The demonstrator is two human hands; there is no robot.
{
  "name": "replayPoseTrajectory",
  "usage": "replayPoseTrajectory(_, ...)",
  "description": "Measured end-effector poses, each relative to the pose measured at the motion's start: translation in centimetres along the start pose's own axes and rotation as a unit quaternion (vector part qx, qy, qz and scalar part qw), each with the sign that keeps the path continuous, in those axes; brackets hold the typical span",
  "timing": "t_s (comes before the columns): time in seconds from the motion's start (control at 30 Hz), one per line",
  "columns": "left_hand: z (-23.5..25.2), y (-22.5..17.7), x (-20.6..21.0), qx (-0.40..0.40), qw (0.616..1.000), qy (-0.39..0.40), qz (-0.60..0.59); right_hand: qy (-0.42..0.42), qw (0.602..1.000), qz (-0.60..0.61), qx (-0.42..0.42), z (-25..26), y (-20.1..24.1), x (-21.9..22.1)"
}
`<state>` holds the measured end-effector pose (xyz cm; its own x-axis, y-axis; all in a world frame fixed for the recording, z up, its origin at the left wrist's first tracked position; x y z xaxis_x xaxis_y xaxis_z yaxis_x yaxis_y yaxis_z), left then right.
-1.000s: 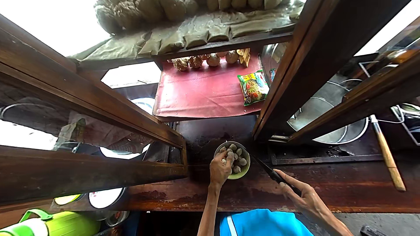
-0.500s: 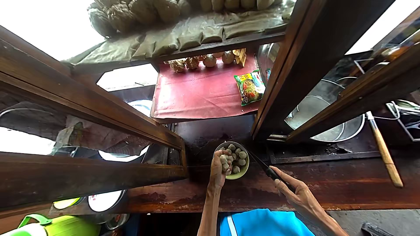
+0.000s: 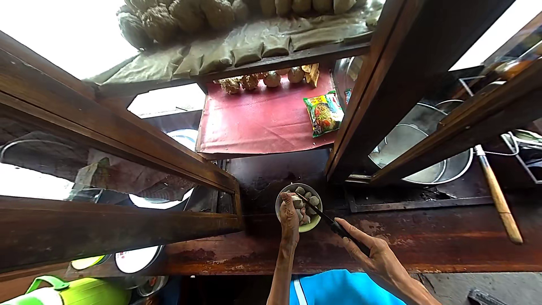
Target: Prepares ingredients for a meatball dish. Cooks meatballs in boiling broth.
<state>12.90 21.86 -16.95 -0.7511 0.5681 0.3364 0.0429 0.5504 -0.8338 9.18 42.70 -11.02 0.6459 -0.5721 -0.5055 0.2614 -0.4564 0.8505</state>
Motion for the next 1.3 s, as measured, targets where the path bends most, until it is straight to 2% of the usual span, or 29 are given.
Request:
replayPoseTrajectory(0.13, -0.4, 0.1, 0.6, -0.011, 0.998, 0.054, -0.007, -0.028, 0.999, -0.016, -0.030, -0.4, 0.2, -0.2)
replayPoseTrajectory(0.2, -0.7, 0.1, 0.8, -0.012, 0.994, 0.103, -0.030, -0.028, 0.999, -0.013, -0.029, -0.5, 0.1, -0.2)
replayPoseTrajectory(0.27, -0.8, -0.1, 0.7, -0.017, 0.991, 0.117, -0.065, -0.026, 0.999, -0.005, -0.028, -0.5, 0.0, -0.3)
replayPoseTrajectory(0.5, -0.3, -0.6, -0.8, 0.016, 0.987, 0.076, -0.141, -0.026, 0.999, -0.003, -0.035, -0.5, 0.1, -0.4)
replayPoseTrajectory(0.7, -0.2, -0.5, -0.7, 0.027, 0.978, 0.108, -0.179, -0.049, 0.997, -0.016, -0.058, -0.6, 0.9, -0.7)
replayPoseTrajectory(1.1, -0.6, 1.0, 0.3, 0.014, 0.990, 0.076, -0.120, -0.055, 0.997, -0.037, -0.045, 0.4, 0.3, 0.6)
replayPoseTrajectory(1.3, -0.5, 0.8, 0.2, 0.052, 0.992, 0.065, -0.098, -0.050, 0.997, -0.048, -0.030, 1.0, 0.2, 0.6)
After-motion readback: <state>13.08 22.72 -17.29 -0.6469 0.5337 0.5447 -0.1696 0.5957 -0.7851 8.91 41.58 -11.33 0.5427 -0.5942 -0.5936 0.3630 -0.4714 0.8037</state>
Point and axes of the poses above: each hand's wrist, its own z-axis towards the middle knuckle, its own x-axis out of the palm, y = z × x, the point moved 9 cm from there along z, towards the middle knuckle, and after that the axes turned 3 degrees about -z, right-handed, at the moved point
